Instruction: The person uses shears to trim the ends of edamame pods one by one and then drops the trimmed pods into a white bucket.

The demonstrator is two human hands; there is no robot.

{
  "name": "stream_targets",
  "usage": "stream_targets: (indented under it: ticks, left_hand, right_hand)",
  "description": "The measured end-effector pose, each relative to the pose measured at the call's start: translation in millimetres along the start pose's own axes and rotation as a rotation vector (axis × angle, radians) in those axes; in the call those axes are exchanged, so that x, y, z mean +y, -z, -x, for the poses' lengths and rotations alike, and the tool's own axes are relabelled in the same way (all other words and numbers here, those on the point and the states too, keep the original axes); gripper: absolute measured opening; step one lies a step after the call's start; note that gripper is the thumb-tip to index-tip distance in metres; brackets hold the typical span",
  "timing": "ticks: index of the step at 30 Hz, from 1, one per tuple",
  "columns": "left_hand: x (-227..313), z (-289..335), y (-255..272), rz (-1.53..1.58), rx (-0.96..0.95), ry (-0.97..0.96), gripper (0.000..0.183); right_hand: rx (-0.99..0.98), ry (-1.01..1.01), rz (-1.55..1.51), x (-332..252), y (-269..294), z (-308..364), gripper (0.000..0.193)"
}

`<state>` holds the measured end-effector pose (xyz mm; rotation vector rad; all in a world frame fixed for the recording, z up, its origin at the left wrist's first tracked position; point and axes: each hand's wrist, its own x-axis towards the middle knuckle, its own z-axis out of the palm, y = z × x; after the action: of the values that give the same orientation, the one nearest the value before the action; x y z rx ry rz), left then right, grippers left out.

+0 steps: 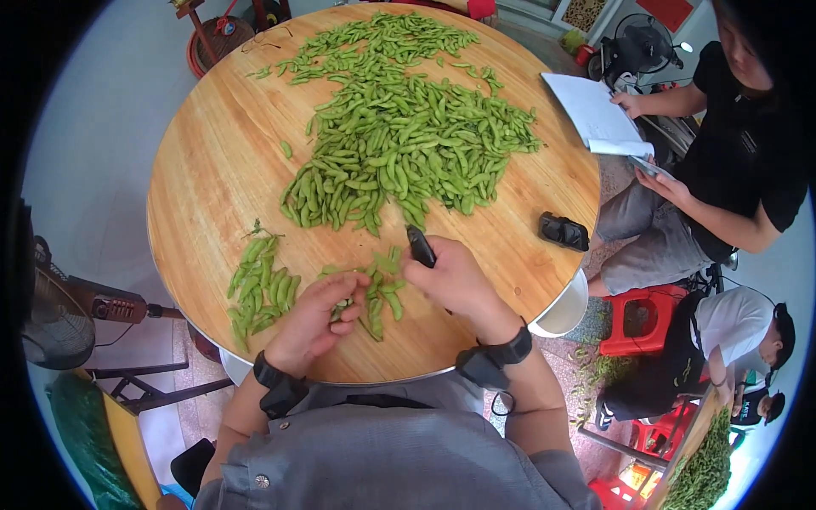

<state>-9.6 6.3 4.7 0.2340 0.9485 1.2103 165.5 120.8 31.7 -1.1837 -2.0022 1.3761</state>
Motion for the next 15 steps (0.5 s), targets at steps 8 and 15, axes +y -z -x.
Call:
stream_targets:
  ticks: [8,15]
  left_hand:
    - [-3,7,-8,-0.21,-0.264,0.135,0.025]
    - [-8,6,-3,-0.033,-0.126,-0.013,0.024]
  right_hand:
    - [-0.473,-0.382,-0.638,-10,7,6,0.014]
    - [-0.445,-0.147,-0.4,-6,-13,27,0.032]
